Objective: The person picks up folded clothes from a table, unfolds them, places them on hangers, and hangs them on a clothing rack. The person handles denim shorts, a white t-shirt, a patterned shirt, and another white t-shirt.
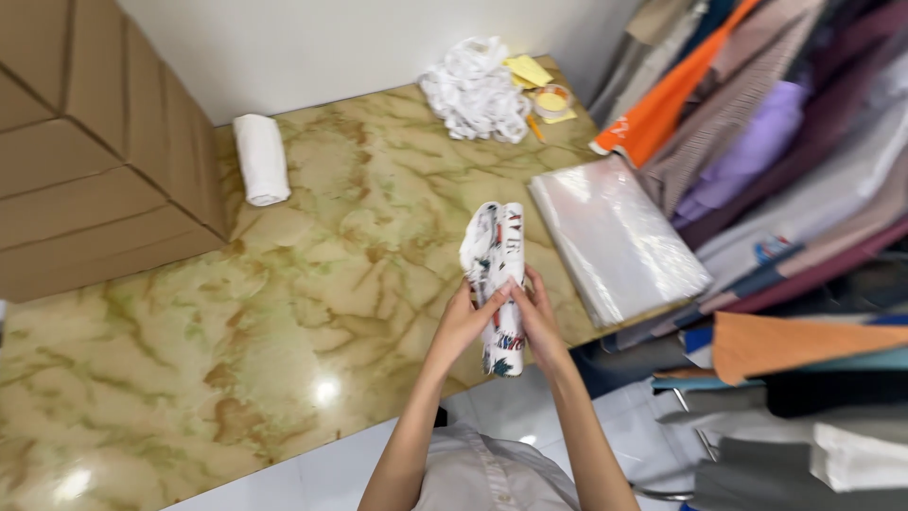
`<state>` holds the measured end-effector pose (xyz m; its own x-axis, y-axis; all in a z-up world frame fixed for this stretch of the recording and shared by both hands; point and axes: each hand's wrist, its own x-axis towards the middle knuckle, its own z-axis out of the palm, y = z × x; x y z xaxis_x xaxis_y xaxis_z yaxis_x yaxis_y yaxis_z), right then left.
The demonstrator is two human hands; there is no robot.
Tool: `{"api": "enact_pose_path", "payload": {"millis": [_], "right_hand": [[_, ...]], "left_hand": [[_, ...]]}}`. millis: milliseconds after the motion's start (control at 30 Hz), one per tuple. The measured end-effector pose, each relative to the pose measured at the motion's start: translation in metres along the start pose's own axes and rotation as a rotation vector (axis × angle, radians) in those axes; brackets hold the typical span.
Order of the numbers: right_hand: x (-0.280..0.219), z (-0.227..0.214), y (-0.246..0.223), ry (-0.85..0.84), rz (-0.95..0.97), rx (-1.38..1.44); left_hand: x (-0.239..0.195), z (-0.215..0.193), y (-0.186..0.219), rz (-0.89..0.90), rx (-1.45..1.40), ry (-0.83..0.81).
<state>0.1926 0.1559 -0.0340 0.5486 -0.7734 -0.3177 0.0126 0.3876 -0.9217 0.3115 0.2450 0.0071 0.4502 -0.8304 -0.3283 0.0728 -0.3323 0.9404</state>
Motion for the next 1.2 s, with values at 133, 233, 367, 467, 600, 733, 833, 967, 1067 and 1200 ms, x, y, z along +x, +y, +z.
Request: {"api": "enact_pose_path", "payload": {"millis": [133,233,367,467,600,733,833,967,1067,1200], "right_hand": [[-0.046,-0.022,-0.024,0.144,0.186,0.216],[-0.068,-0.056,-0.020,0.168,0.265,0.325],[-0.098,-0.097,-0.022,0.192,0.343,0.632],[-0.102,-0.123,-0.008,0.163,0.343,0.735],[-0.131,-0.123,-0.021,0.123,0.277,0.695],[-0.114,-0.175,0.021,0.090,0.285,0.574],[-0.114,-0.201,0.036,0.088,0.230,0.561],[-0.092,-0.282,0.090,0.205,0.198,0.569],[-0.107,-0.279,0.061,0.268,0.195,0.535],[-0.128,-0.248,0.013,0.283,0.156,0.499]], "left_hand": [[-0.005,0.048,-0.021,0.016,0.057,0.127],[-0.019,0.072,-0.024,0.024,0.017,0.157],[-0.072,0.095,0.016,-0.026,-0.307,0.137],[-0.096,0.094,0.030,-0.025,-0.416,0.196],[-0.121,0.084,0.045,0.003,-0.671,0.324],[-0.123,0.065,0.040,0.031,-0.875,0.389],[-0.114,0.048,0.029,0.093,-1.057,0.418],[-0.125,0.036,0.039,0.163,-1.234,0.472],[-0.117,0.032,0.019,0.174,-1.241,0.527],[-0.121,0.042,0.015,0.128,-0.817,0.611]]}}
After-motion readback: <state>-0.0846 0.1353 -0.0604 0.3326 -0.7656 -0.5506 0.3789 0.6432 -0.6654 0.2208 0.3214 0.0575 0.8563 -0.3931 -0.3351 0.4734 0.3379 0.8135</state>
